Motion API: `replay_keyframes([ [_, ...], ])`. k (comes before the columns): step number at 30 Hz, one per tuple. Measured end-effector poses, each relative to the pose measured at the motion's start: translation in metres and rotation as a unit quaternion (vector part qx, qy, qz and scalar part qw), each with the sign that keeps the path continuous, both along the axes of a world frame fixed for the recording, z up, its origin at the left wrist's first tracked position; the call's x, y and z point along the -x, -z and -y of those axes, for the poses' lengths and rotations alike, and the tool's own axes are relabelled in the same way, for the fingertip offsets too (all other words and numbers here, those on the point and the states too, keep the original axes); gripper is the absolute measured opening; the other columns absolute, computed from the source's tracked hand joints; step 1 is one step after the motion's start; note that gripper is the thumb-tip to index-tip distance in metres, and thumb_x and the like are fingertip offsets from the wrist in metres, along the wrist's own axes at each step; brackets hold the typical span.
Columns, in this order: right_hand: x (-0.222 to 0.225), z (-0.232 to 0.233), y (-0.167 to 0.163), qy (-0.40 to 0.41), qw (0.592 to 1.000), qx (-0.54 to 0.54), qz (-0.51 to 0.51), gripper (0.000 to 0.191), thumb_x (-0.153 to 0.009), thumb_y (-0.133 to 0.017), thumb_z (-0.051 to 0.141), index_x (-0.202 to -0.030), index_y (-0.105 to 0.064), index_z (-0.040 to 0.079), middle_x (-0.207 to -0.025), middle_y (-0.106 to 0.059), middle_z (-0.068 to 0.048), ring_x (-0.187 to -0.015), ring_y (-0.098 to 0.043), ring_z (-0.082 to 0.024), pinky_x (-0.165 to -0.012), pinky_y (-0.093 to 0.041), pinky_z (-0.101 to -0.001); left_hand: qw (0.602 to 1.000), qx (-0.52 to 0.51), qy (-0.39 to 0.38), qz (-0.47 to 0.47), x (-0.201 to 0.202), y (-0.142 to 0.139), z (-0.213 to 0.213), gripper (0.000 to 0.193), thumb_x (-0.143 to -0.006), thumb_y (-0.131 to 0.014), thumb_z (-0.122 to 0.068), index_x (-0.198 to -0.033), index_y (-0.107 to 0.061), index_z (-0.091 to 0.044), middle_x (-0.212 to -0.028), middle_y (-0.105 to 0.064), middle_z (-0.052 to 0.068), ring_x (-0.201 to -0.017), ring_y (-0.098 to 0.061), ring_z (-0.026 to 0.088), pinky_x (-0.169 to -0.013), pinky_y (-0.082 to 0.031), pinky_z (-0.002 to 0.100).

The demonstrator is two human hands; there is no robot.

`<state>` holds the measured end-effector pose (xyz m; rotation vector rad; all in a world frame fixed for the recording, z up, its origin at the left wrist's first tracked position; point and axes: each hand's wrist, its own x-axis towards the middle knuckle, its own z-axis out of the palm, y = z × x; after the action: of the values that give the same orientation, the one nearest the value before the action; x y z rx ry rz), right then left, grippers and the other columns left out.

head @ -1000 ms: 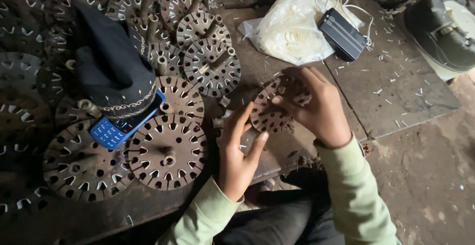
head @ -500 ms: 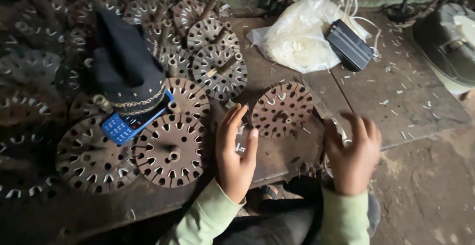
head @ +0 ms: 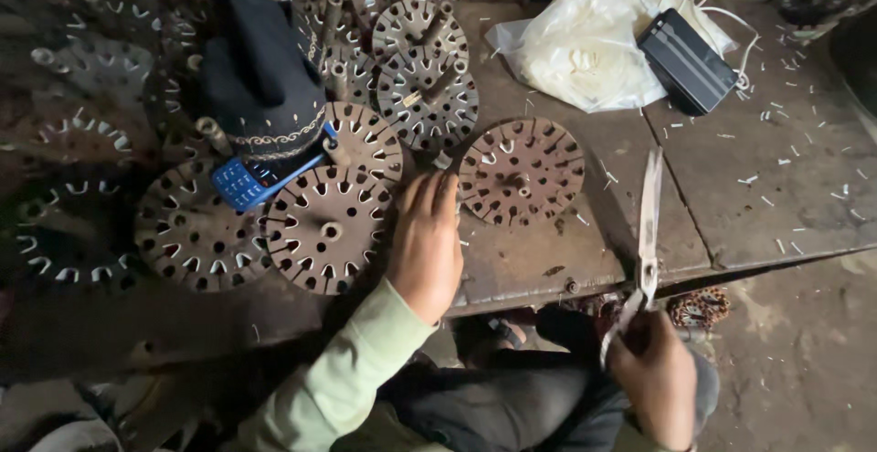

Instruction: The person sits at a cluttered workbench and repeatedly cuts small white plastic pieces with scissors, then inserts them into the slots of circular perforated metal discs. The person handles multiple discs and a pile of cut pieces throughout the clip.

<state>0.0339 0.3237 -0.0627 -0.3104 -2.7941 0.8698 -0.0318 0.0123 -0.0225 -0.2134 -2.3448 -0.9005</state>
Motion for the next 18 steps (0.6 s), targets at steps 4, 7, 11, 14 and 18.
replay_keyframes([
  [4,-0.030,0.014,0.071,-0.005,0.929,0.368,-0.040,0.021,-0.091,-0.079,0.017,-0.092,-0.062,0.004,-0.072,-0.061,0.000,-0.061,-0.051,-0.011,-0.055,-0.038,-0.0277,0.999,0.036,-0.020,0.016,0.010,0.003,-0.001,0.048,-0.081,-0.066,0.003,-0.128,-0.056,0.013,-0.130,-0.059,0.027,-0.127,-0.050,0.044,-0.111,-0.041,0.046],
  [7,-0.056,0.043,0.121,0.066,0.898,0.428,-0.072,0.012,-0.084,-0.077,0.013,-0.084,-0.067,0.007,-0.065,-0.057,0.002,-0.054,-0.050,-0.008,-0.050,-0.037,-0.0238,0.999,0.024,-0.024,0.014,0.014,0.005,-0.001,0.045,-0.081,-0.070,0.000,-0.123,-0.059,0.011,-0.124,-0.062,0.025,-0.123,-0.051,0.043,-0.107,-0.042,0.046],
  [11,-0.069,0.060,0.145,0.034,0.882,0.466,-0.062,0.022,-0.089,-0.078,0.012,-0.079,-0.060,0.003,-0.061,-0.061,-0.001,-0.052,-0.054,-0.011,-0.051,-0.042,-0.0257,1.000,0.000,-0.016,-0.008,0.013,0.004,0.000,0.042,-0.084,-0.074,-0.003,-0.122,-0.061,0.007,-0.121,-0.064,0.022,-0.122,-0.052,0.042,-0.106,-0.043,0.047],
  [14,-0.068,0.056,0.139,0.042,0.869,0.488,-0.072,0.017,-0.090,-0.077,0.013,-0.087,-0.063,0.003,-0.063,-0.061,0.000,-0.055,-0.056,-0.010,-0.052,-0.044,-0.0255,0.999,-0.034,0.003,-0.039,0.012,0.003,-0.001,0.044,-0.086,-0.073,-0.004,-0.127,-0.061,0.005,-0.122,-0.064,0.021,-0.123,-0.053,0.040,-0.108,-0.044,0.046],
  [18,-0.065,0.060,0.130,0.070,0.887,0.453,-0.046,0.013,-0.090,-0.074,0.015,-0.093,-0.070,0.003,-0.065,-0.060,0.002,-0.055,-0.054,-0.008,-0.051,-0.042,-0.0246,0.999,0.001,0.013,-0.039,0.017,0.001,-0.004,0.047,-0.084,-0.072,-0.004,-0.129,-0.063,0.003,-0.122,-0.065,0.019,-0.122,-0.053,0.039,-0.105,-0.042,0.048],
])
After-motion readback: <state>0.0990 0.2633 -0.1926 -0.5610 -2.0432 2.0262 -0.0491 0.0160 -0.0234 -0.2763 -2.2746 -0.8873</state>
